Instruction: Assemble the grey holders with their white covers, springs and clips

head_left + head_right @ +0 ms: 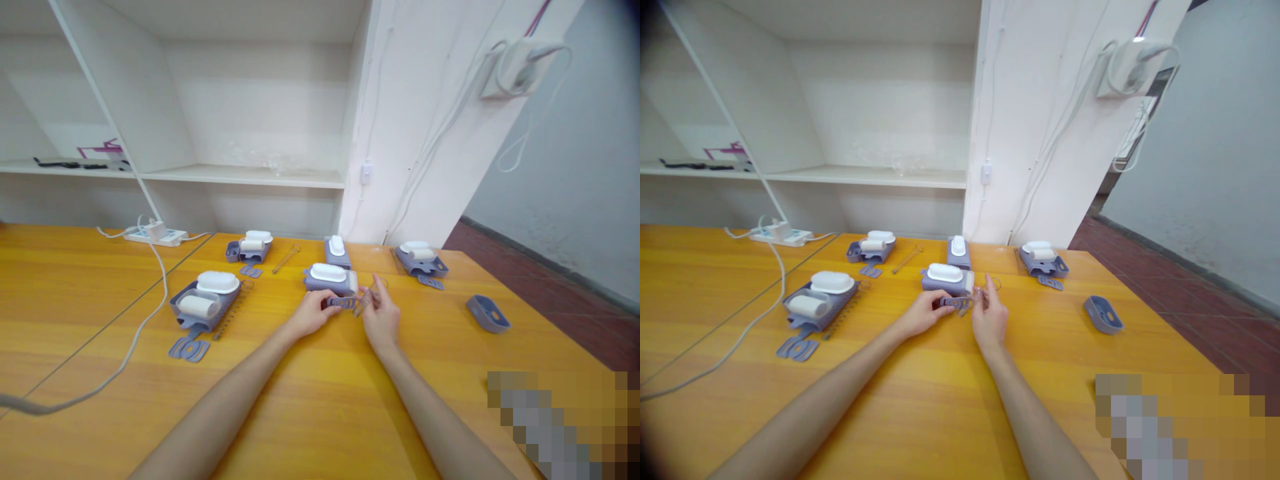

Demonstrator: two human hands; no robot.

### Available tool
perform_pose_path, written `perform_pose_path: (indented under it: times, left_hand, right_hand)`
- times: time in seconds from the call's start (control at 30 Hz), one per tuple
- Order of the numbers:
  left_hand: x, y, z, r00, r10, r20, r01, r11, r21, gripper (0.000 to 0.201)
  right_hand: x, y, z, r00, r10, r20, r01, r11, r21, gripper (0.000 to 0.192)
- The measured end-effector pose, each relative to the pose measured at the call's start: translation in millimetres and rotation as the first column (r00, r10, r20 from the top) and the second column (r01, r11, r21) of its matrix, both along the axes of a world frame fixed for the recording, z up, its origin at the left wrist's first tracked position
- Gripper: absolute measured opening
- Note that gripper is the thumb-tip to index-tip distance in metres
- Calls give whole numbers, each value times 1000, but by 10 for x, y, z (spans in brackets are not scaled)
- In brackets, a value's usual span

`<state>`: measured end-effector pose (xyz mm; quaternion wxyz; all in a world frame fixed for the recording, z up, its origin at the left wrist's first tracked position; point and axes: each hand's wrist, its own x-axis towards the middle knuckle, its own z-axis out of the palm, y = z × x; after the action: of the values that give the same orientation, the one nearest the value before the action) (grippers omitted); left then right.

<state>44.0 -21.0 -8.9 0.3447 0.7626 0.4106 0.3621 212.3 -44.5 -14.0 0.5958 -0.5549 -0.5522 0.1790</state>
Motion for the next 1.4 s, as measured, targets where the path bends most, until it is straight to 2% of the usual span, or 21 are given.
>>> perform_pose_path:
  times: [0.1, 0.2, 0.27, 0.33, 0.4, 0.5, 0.6, 0.77, 0.97, 1.13, 1.4]
  left_hand:
    - [-1, 15, 8, 995, -17, 98, 21, 999, -40, 20]
    - [5, 25, -3, 975, -12, 224, 42, 991, -128, 23]
    - [10, 25, -9, 954, 14, 301, 46, 981, -191, 28]
    - [11, 25, -12, 938, 36, 344, 43, 974, -222, 35]
    - [9, 31, -19, 934, 44, 355, 43, 971, -234, 34]
    - [4, 56, -43, 933, 46, 356, 47, 968, -248, 29]
    - [0, 79, -63, 939, 42, 341, 41, 971, -234, 27]
    - [-2, 60, -35, 935, 28, 355, 53, 975, -214, 30]
    - [3, 43, -33, 935, -26, 355, 98, 978, -187, 31]
    - [0, 74, -72, 956, -19, 292, 70, 984, -164, 33]
    - [-18, 66, -35, 976, -35, 215, 54, 995, -80, 32]
  right_hand:
    - [-2, -31, 39, 997, -59, 43, 61, 996, -62, 50]
    - [-12, -69, 119, 980, -148, 130, 146, 989, 24, 45]
    - [-20, -73, 159, 973, -175, 153, 161, 982, 99, 42]
    - [-25, -57, 169, 987, -124, 102, 115, 989, 94, 42]
    - [-27, -31, 154, 999, -29, -37, 30, 1000, 7, 44]
    - [-24, 4, 123, 957, 70, -282, -102, 990, -101, 48]
    - [-19, 22, 114, 912, 115, -393, -170, 980, -106, 48]
    - [-38, 28, 121, 893, 146, -426, -201, 976, -86, 40]
    - [-63, 9, 145, 879, 202, -431, -269, 958, -100, 50]
    - [-72, 19, 131, 859, 254, -444, -336, 935, -115, 52]
    - [-48, 46, 98, 847, 347, -403, -412, 907, -83, 52]
